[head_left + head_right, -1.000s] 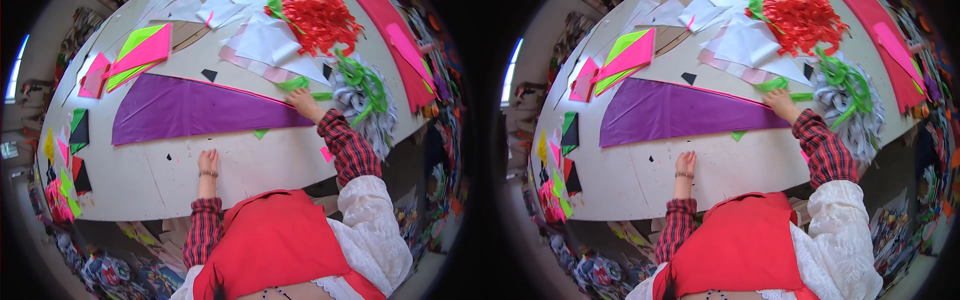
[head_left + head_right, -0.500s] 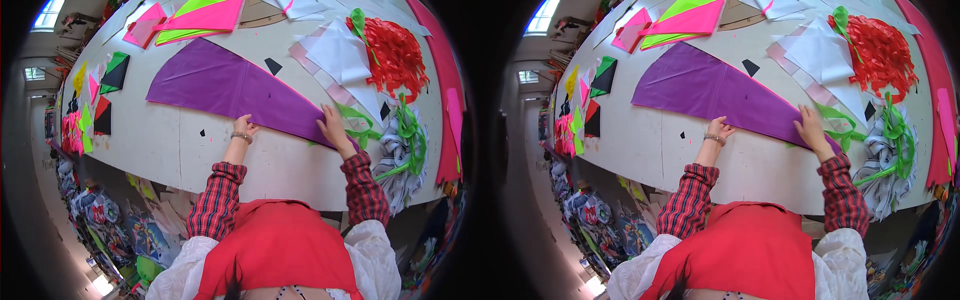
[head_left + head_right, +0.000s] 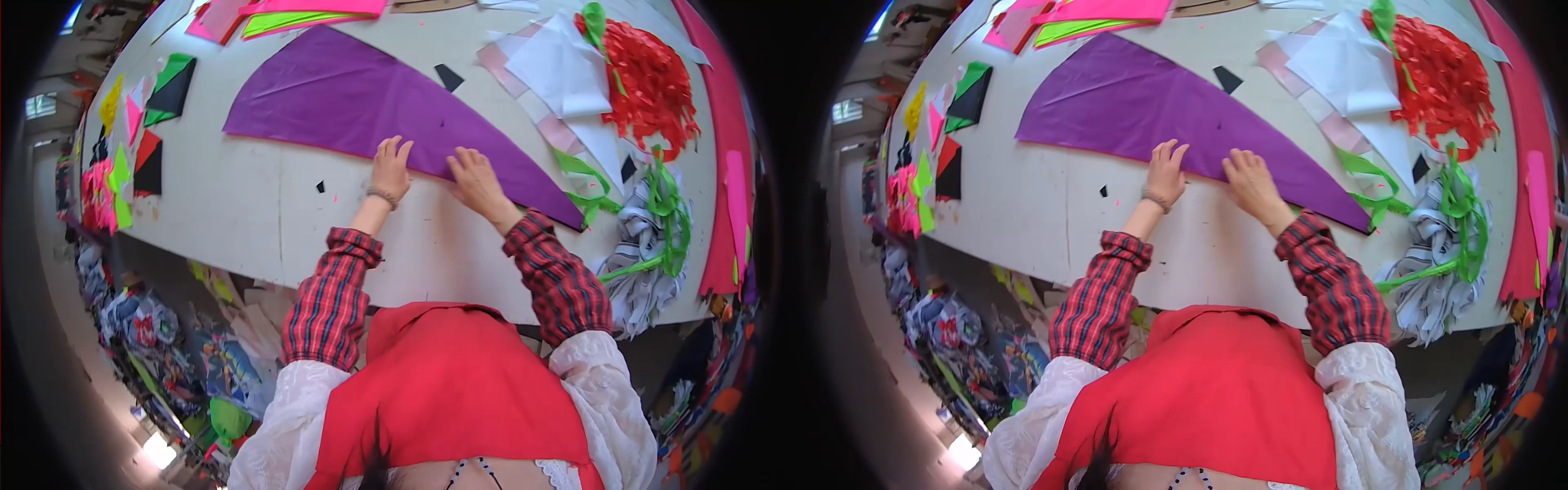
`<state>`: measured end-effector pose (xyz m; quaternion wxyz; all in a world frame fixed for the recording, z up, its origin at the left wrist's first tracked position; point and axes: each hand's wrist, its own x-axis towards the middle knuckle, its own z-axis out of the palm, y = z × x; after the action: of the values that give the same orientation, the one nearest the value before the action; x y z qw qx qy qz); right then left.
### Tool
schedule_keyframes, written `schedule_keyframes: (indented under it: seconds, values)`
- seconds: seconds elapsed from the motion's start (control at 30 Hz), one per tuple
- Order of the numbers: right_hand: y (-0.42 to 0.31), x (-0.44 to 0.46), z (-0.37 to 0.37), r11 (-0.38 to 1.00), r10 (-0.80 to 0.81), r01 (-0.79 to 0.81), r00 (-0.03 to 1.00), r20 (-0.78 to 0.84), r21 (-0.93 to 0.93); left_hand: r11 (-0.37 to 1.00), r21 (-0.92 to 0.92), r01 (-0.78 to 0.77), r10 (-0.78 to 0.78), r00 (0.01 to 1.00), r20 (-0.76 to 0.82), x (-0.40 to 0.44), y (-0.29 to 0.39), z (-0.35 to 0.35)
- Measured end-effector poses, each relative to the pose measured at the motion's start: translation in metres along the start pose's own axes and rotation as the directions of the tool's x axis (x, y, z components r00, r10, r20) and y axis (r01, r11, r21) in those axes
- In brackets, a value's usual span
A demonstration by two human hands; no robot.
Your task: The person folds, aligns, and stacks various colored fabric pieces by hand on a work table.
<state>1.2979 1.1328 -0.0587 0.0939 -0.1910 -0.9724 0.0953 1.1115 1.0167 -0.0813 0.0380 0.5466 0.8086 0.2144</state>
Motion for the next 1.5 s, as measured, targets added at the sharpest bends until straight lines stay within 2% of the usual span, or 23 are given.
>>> schedule_keyframes:
  seconds: [0.03,0.1,0.17,0.23,0.27,0.33,0.47,0.53,0.7,0.77,0.93,1.03,1.07,1.1,1.13,1.2,1.23,1.3,1.37,1.4,1.5]
  values:
    - [0.001,0.002,0.000,1.000,-0.002,0.001,1.000,-0.015,-0.015,0.982,0.085,-0.170,0.163,0.983,0.085,0.009,-0.001,0.002]
    - [-0.002,0.005,0.008,0.999,-0.016,0.014,0.997,-0.071,-0.030,0.982,0.017,-0.186,0.178,0.961,0.210,0.012,-0.007,-0.004]
    - [0.008,0.004,0.017,0.997,-0.022,0.014,0.993,-0.119,-0.072,0.961,-0.071,-0.267,0.276,0.940,0.200,0.013,-0.009,-0.002]
    - [0.014,-0.004,0.019,0.999,0.034,-0.032,0.979,-0.202,0.014,0.944,-0.085,-0.319,0.330,0.918,0.218,0.012,-0.019,0.010]
    - [0.015,-0.006,0.030,0.993,0.101,-0.090,0.985,-0.141,0.081,0.951,-0.084,-0.298,0.310,0.917,0.252,0.013,-0.013,0.007]
    - [0.013,-0.007,0.026,0.995,0.079,-0.089,0.984,-0.158,-0.054,0.945,-0.030,-0.327,0.322,0.906,0.276,0.015,-0.020,0.008]
    - [0.009,-0.010,0.006,0.992,0.076,-0.092,0.982,-0.172,-0.083,0.945,-0.022,-0.327,0.318,0.899,0.301,0.017,-0.028,0.009]
    - [0.010,-0.011,0.010,0.996,0.084,-0.083,0.987,-0.138,0.009,0.938,0.005,-0.347,0.330,0.896,0.297,0.017,-0.028,0.010]
    - [0.004,-0.032,-0.008,0.989,0.123,-0.118,0.991,-0.059,0.085,0.939,0.024,-0.344,0.315,0.885,0.343,0.020,-0.027,0.010]
    - [-0.009,-0.059,-0.012,0.983,0.171,-0.156,0.967,-0.189,0.095,0.931,0.022,-0.365,0.335,0.875,0.350,0.017,-0.029,0.006]
    - [-0.064,-0.175,-0.008,0.956,0.230,-0.198,0.963,-0.137,0.215,0.936,-0.015,-0.352,0.334,0.873,0.355,0.019,-0.035,0.008]
    - [-0.091,-0.253,-0.018,0.916,0.341,-0.317,0.938,-0.064,0.245,0.951,-0.089,-0.295,0.307,0.894,0.326,0.010,-0.037,0.013]
    - [-0.094,-0.277,-0.022,0.907,0.377,-0.356,0.925,-0.057,0.225,0.960,-0.112,-0.256,0.277,0.927,0.252,0.001,-0.035,0.015]
    - [-0.094,-0.301,-0.028,0.896,0.413,-0.395,0.909,-0.052,0.205,0.966,-0.138,-0.220,0.243,0.953,0.179,-0.009,-0.030,0.018]
    - [-0.091,-0.324,-0.036,0.877,0.459,-0.439,0.886,-0.070,0.197,0.964,-0.137,-0.227,0.249,0.952,0.177,-0.021,-0.020,0.016]
    - [-0.083,-0.369,-0.052,0.811,0.576,-0.556,0.813,-0.085,0.181,0.978,-0.145,-0.151,0.153,0.988,0.004,-0.053,0.007,0.013]
    - [-0.077,-0.390,-0.062,0.781,0.621,-0.600,0.775,-0.112,0.174,0.974,-0.188,-0.130,0.127,0.991,-0.030,-0.071,0.024,0.016]
    - [-0.063,-0.431,-0.081,0.751,0.660,-0.638,0.737,-0.150,0.169,0.967,-0.228,-0.116,0.102,0.992,-0.073,-0.108,0.063,0.026]
    - [-0.044,-0.476,-0.099,0.678,0.735,-0.707,0.649,-0.197,0.203,0.947,-0.313,-0.076,0.052,0.995,-0.083,-0.143,0.110,0.039]
    - [-0.032,-0.500,-0.106,0.683,0.731,-0.702,0.651,-0.206,0.201,0.946,-0.313,-0.081,0.054,0.994,-0.093,-0.152,0.139,0.049]
    - [0.005,-0.586,-0.120,0.637,0.766,-0.745,0.585,-0.266,0.198,0.853,-0.513,0.094,-0.126,0.992,-0.029,-0.190,0.237,0.075]
